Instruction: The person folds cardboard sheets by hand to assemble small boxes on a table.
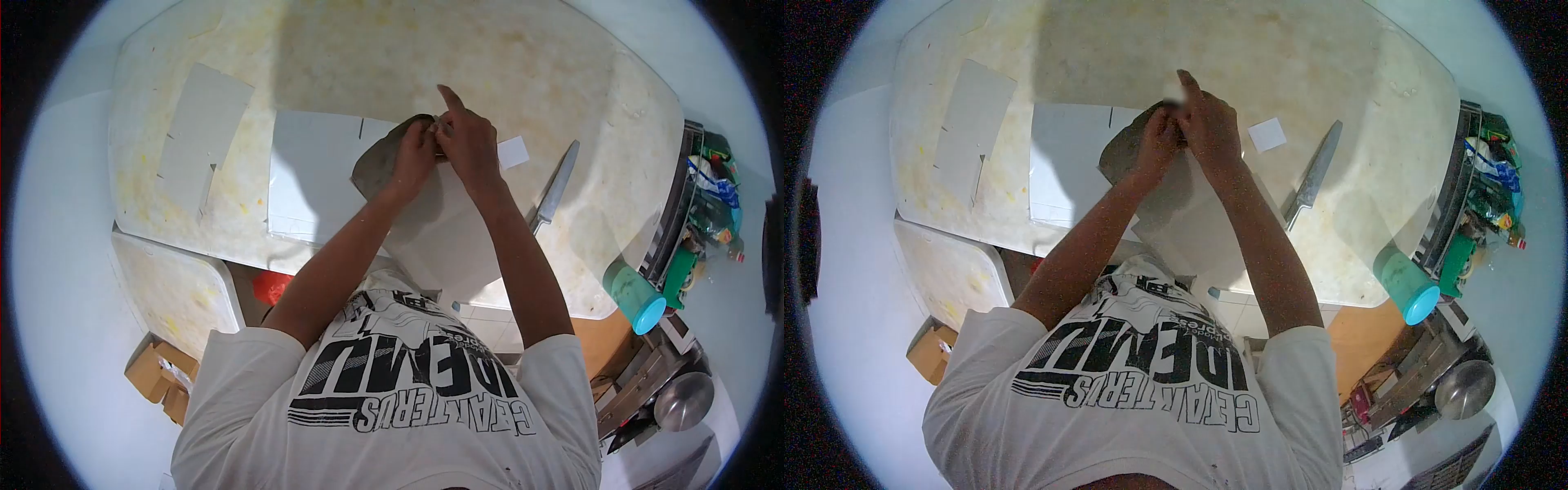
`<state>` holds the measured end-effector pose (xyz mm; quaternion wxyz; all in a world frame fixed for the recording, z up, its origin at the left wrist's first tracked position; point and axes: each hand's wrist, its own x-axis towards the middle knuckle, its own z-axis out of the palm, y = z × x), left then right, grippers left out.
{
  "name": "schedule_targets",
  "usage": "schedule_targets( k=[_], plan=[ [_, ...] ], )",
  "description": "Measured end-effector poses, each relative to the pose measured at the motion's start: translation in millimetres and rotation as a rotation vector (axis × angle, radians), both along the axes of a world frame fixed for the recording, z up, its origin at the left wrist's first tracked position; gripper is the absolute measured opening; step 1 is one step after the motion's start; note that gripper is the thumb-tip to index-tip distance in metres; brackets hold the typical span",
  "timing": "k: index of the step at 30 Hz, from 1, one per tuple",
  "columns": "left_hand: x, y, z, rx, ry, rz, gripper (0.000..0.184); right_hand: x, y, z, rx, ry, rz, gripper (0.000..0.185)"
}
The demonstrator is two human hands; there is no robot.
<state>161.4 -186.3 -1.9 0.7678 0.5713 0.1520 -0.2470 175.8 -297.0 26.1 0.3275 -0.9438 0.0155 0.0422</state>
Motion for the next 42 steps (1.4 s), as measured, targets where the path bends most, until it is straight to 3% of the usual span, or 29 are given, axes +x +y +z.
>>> schedule_targets(
  k=[6, 9, 15, 17, 18, 21, 28, 32, 36, 39, 42],
  plan=[
    [9, 9, -1, -0.053, 0.146, -0.119, 0.023, 3, 0, 1, 0.155, 0.039, -0.108, 0.078],
    [3, 5, -15, -0.076, 0.073, -0.062, 0.022, 2, -1, 2, 0.112, 0.051, -0.079, 0.077],
    [-5, -2, -17, 0.420, -0.454, -0.060, 0.014, -4, -3, -3, -0.189, -0.190, 0.136, 0.071],
    [-3, -4, -16, 0.223, -0.235, -0.034, 0.016, -6, -9, -18, -0.177, -0.382, 0.184, 0.068],
    [-3, -4, -16, 0.124, -0.126, -0.023, 0.017, -5, -9, -15, -0.221, -0.346, 0.152, 0.071],
    [-1, -5, -18, 0.102, -0.136, -0.006, 0.019, -4, -4, -5, -0.292, -0.225, 0.079, 0.080],
    [-6, -9, -13, 0.341, -0.189, 0.013, 0.020, -3, 1, 1, -0.107, -0.092, 0.021, 0.083],
    [-10, -9, -28, 0.318, -0.201, 0.040, 0.021, -3, 4, 2, -0.026, -0.054, -0.077, 0.080],
    [-10, -9, -27, 0.242, -0.151, 0.051, 0.022, -5, 1, -5, -0.111, -0.085, -0.020, 0.077],
    [-11, -10, -21, 0.376, -0.264, 0.087, 0.021, -4, -1, -4, -0.074, -0.015, -0.029, 0.076],
    [-8, 3, -22, 0.291, -0.081, -0.057, 0.023, -3, 3, 3, -0.079, 0.001, -0.040, 0.077]
  ],
)
